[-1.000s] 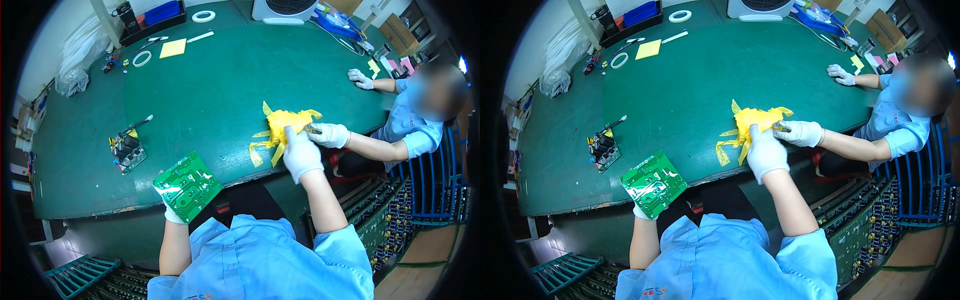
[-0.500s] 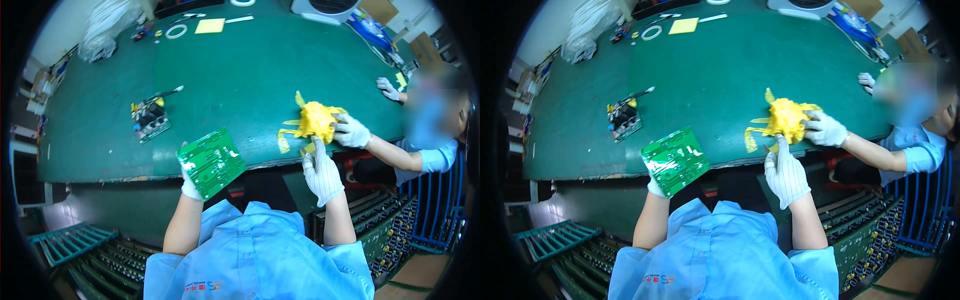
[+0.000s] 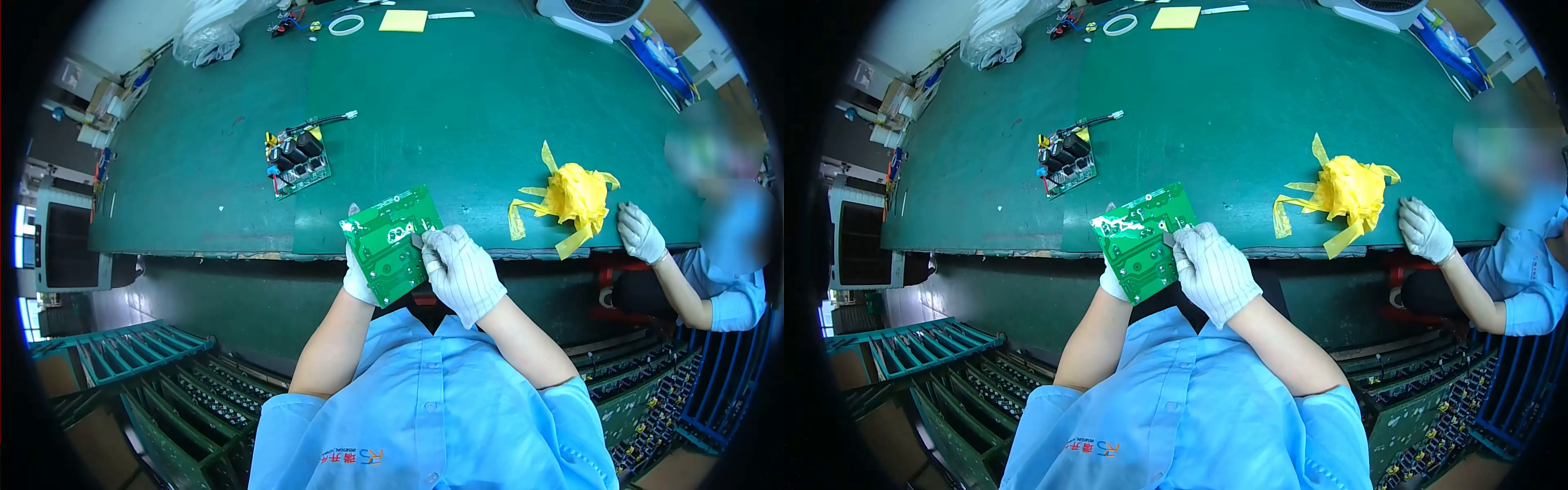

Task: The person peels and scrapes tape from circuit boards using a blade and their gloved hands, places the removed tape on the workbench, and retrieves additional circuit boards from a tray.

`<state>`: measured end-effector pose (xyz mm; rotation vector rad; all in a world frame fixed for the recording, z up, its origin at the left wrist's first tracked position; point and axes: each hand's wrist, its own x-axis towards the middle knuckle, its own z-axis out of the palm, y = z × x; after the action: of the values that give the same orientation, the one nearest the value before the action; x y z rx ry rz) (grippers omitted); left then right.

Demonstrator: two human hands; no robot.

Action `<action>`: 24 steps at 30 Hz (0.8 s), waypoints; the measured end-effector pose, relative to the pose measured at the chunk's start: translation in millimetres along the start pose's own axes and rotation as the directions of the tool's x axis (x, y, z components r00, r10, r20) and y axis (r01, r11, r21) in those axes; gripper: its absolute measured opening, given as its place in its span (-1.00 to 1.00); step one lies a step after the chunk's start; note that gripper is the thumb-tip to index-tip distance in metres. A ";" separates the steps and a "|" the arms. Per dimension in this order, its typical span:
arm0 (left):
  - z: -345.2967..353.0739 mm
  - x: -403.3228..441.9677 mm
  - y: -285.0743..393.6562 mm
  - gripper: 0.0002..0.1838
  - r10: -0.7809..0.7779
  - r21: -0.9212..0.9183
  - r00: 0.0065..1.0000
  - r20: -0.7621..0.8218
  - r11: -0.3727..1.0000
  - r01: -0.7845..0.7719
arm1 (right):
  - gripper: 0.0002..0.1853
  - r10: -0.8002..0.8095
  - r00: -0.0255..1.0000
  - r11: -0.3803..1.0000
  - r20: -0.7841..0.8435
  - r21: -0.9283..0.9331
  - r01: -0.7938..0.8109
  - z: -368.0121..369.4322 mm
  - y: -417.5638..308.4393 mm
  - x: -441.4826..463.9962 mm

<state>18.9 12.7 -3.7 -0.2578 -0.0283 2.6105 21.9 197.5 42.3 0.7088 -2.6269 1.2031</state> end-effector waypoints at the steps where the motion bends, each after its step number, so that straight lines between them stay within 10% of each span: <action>1: -1.1 0.1 1.3 -0.12 -0.001 0.005 1.000 0.005 1.000 0.001 | -0.87 -0.013 0.999 1.000 -0.031 0.001 0.013 1.7 0.7 -1.4; 24: -2.5 2.9 1.5 -0.27 0.050 0.137 0.994 -0.093 0.990 -0.037 | -0.85 -0.064 0.993 0.989 -0.101 0.124 0.077 13.6 14.8 -3.7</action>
<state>16.1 12.7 -6.7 -0.3388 0.1889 2.6254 18.6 196.9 22.2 0.7389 -2.4436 1.3590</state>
